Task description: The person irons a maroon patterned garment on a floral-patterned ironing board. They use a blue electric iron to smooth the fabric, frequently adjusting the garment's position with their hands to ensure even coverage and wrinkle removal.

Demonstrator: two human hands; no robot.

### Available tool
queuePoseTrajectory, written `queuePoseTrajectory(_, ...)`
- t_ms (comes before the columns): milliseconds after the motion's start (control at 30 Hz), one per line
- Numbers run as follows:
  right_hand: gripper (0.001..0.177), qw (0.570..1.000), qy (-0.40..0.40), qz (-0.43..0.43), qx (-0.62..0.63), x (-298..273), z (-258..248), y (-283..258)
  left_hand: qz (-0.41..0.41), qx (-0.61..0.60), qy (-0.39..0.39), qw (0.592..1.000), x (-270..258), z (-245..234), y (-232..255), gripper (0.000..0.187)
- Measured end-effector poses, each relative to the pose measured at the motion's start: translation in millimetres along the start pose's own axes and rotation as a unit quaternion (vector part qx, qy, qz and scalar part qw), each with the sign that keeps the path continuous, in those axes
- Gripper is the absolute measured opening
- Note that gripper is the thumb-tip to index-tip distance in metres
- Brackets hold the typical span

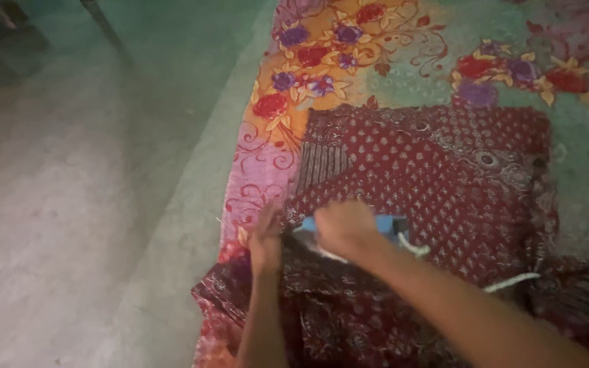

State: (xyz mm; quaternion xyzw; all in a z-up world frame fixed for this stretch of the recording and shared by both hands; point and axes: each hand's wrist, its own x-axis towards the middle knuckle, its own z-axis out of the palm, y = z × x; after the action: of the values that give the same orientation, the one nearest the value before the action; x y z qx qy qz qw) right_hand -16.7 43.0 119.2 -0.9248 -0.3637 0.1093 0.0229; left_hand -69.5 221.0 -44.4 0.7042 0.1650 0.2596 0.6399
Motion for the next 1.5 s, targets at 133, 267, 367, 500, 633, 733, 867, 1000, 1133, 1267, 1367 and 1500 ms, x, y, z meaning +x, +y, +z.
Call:
queuePoseTrajectory(133, 0.029, 0.999, 0.039, -0.003, -0.009, 29, -5, 13, 0.093, 0.155, -0.016, 0.983, -11, -1, 4, 0.057)
queuePoseTrajectory(267, 0.029, 0.999, 0.05, 0.012, -0.001, 51, -4, 23, 0.15, -0.048, -0.072, 0.985, -9, 7, -4, 0.087)
queuePoseTrajectory(367, 0.028, 0.997, 0.073, 0.036, 0.009, 61, 0, 34, 0.199, 0.145, -0.094, 0.965, -11, -6, 10, 0.085)
queuePoseTrajectory(500, 0.03, 0.994, 0.099, 0.037, 0.015, 66, 2, 37, 0.16, 0.246, -0.087, 0.952, -13, -2, 33, 0.095)
queuePoseTrajectory(633, 0.028, 0.995, 0.07, 0.065, 0.01, 76, -5, 46, 0.187, 0.26, -0.078, 0.944, -13, 0, 42, 0.094)
queuePoseTrajectory(733, 0.03, 0.994, 0.057, 0.091, 0.007, 82, -10, 59, 0.161, 0.243, -0.071, 0.954, -16, 7, 49, 0.079)
queuePoseTrajectory(867, 0.04, 0.989, 0.052, 0.138, -0.01, 78, -22, 83, 0.08, 0.293, -0.07, 0.95, -14, 21, 75, 0.082)
queuePoseTrajectory(1000, 0.042, 0.982, 0.038, 0.182, -0.009, 70, -28, 112, 0.005, 0.616, -0.178, 0.767, -5, 40, 101, 0.074)
queuePoseTrajectory(1133, 0.042, 0.985, 0.038, 0.167, -0.025, 47, -24, 126, 0.104, 0.61, -0.18, 0.764, -6, 77, 86, 0.065)
queuePoseTrajectory(1267, 0.042, 0.984, 0.023, 0.178, -0.007, 21, -22, 126, 0.099, 0.587, -0.199, 0.778, -26, 96, 66, 0.065)
queuePoseTrajectory(1367, 0.041, 0.985, 0.021, 0.172, -0.013, -1, -18, 125, 0.074, 0.586, -0.187, 0.785, -37, 96, 66, 0.065)
queuePoseTrajectory(1500, 0.042, 0.986, 0.01, 0.165, -0.002, -20, -10, 125, 0.065, 0.613, -0.218, 0.756, -33, 92, 65, 0.071)
